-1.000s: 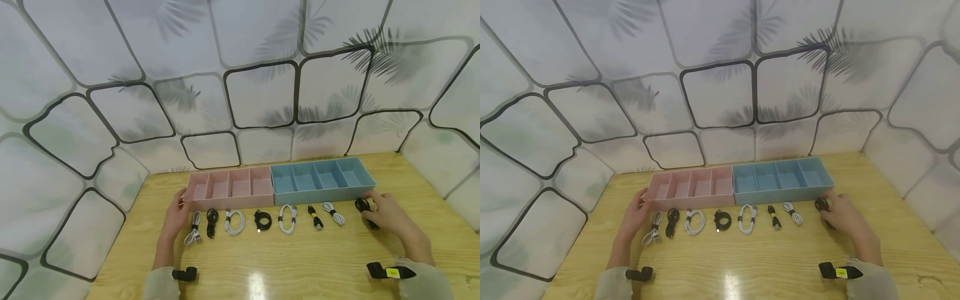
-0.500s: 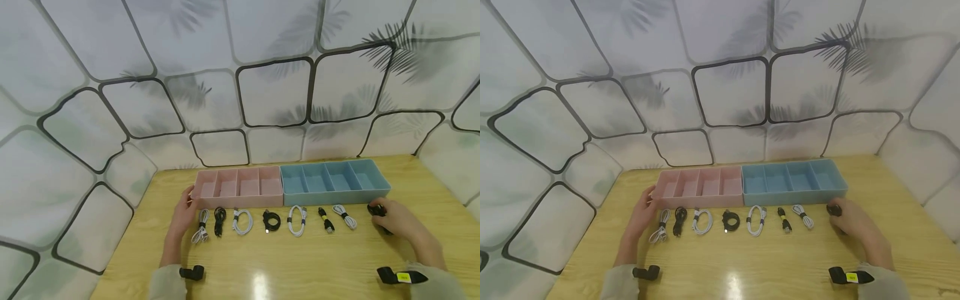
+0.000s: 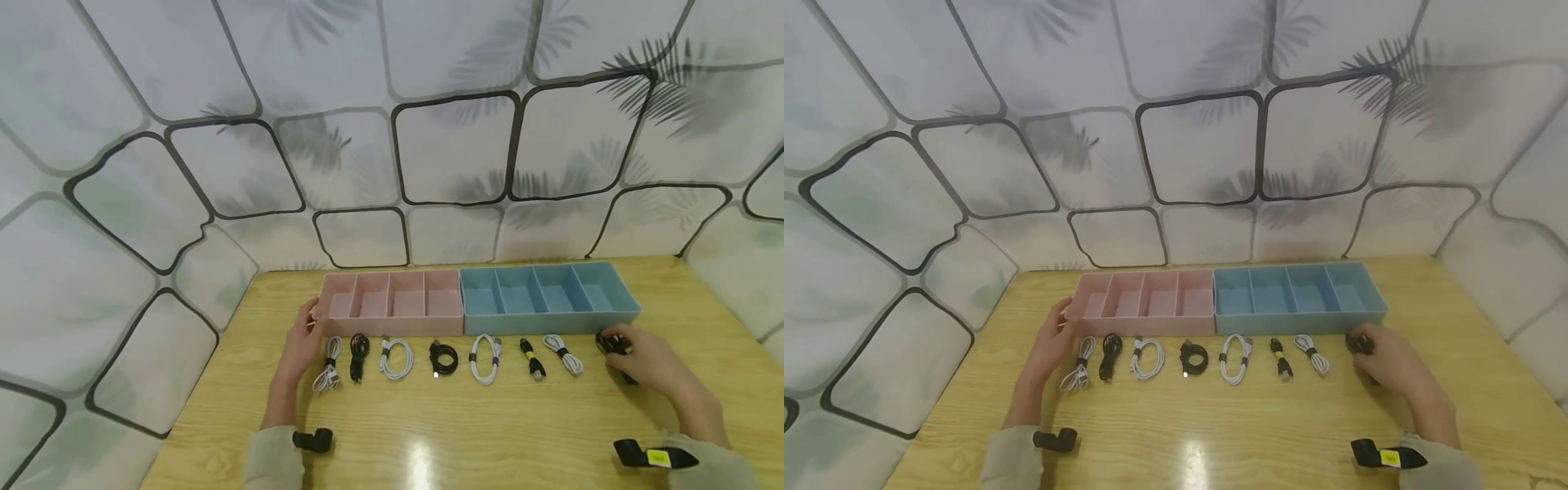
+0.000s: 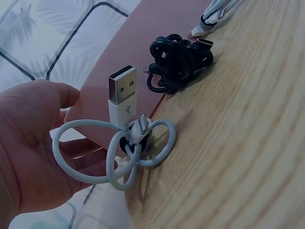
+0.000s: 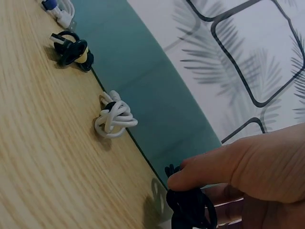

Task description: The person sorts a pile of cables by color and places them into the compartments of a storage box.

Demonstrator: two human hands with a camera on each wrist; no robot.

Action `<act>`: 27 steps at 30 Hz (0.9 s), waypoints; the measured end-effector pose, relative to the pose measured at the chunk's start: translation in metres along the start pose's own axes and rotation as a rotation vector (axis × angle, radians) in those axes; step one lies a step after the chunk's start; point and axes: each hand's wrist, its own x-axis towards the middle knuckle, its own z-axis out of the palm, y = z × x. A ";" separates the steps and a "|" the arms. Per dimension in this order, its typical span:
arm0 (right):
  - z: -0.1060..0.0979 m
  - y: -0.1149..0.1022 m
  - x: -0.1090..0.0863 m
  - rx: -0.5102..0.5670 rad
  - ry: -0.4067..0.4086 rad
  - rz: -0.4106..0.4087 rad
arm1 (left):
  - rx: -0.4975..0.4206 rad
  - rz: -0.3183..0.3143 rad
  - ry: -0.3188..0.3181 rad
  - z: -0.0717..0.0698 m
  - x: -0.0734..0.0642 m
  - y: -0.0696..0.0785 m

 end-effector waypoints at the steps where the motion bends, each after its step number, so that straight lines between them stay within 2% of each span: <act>1: -0.001 -0.001 -0.001 0.017 -0.001 0.002 | -0.004 -0.003 -0.002 0.000 0.000 0.000; 6: -0.008 -0.010 -0.008 0.149 -0.001 0.009 | -0.050 -0.012 -0.017 0.000 0.004 0.000; 12: -0.009 -0.018 -0.017 0.303 0.002 -0.026 | -0.084 -0.002 -0.026 0.002 0.002 -0.004; 19: -0.007 -0.024 -0.017 0.446 0.014 -0.042 | -0.064 0.018 -0.014 0.003 0.001 -0.006; 27: -0.002 -0.039 -0.007 0.568 0.048 -0.011 | -0.067 0.016 -0.005 0.002 0.001 -0.005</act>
